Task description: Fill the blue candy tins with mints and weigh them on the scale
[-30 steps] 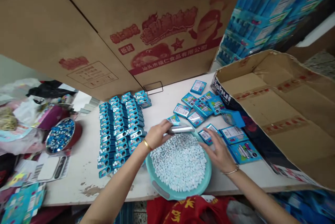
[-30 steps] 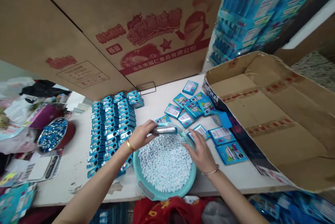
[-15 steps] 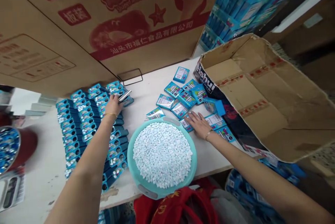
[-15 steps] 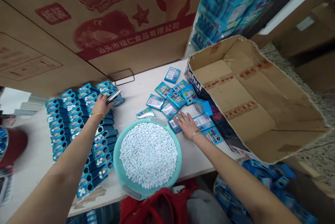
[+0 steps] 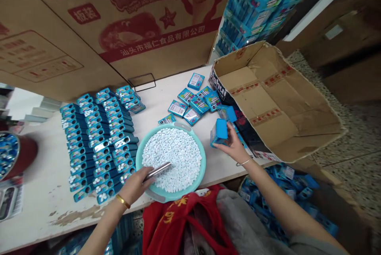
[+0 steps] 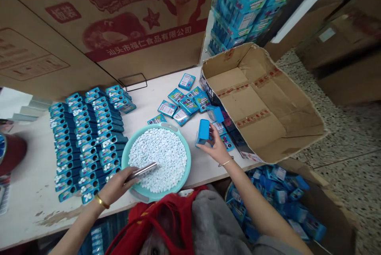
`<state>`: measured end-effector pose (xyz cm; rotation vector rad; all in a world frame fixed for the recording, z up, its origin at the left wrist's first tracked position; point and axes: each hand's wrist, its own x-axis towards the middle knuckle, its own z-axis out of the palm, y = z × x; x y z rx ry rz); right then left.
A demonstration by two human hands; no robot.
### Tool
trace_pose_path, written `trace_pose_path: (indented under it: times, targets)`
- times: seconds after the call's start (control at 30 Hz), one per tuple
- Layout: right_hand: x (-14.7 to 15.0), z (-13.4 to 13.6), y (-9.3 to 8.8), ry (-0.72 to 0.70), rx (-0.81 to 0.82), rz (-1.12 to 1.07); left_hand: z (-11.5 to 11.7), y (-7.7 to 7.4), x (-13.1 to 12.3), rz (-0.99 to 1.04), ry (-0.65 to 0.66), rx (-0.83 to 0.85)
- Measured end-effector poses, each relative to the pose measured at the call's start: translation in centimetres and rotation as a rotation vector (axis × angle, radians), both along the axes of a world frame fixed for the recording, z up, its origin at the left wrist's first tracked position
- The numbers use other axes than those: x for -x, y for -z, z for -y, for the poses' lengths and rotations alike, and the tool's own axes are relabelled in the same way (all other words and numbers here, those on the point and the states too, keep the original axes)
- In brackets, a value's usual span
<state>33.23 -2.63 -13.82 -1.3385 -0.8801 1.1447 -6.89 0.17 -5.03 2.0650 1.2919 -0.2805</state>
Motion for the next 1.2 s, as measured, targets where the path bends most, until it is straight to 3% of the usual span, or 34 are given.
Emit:
trace_pose_path:
  times: [0.17,0.3,0.5,0.67,0.83,0.93,1.1,1.2]
  targets:
    - [2.3,2.2,-3.4,0.015,0.138,-0.713,4.4,-0.9,-0.9,-0.23,0.056,0.008]
    - [3.3,3.1,-4.5,0.0,0.128,-0.931,5.8,0.1,-3.2,-0.366,0.024,0.002]
    - [3.6,4.5,-5.2,0.079,0.147,-0.989,6.0,4.7,-7.3,-0.251,-0.156,-0.057]
    - [4.0,5.2,-5.0,0.152,0.193,-0.815,5.5,7.8,-9.7,-0.148,-0.253,-0.112]
    - [4.0,6.5,-3.7,0.04,0.163,-0.654,6.0,7.5,-8.4,-0.073,-0.302,-0.136]
    - [4.1,6.8,-2.9,0.064,0.224,-0.67,6.0,6.8,-7.9,-0.08,-0.313,-0.136]
    - [5.4,6.4,-2.4,0.078,0.342,-0.779,4.1,8.1,-11.1,-0.059,-0.321,-0.153]
    - [5.8,6.8,-2.3,0.1,0.319,-0.804,3.3,9.1,-12.0,-0.024,-0.33,-0.168]
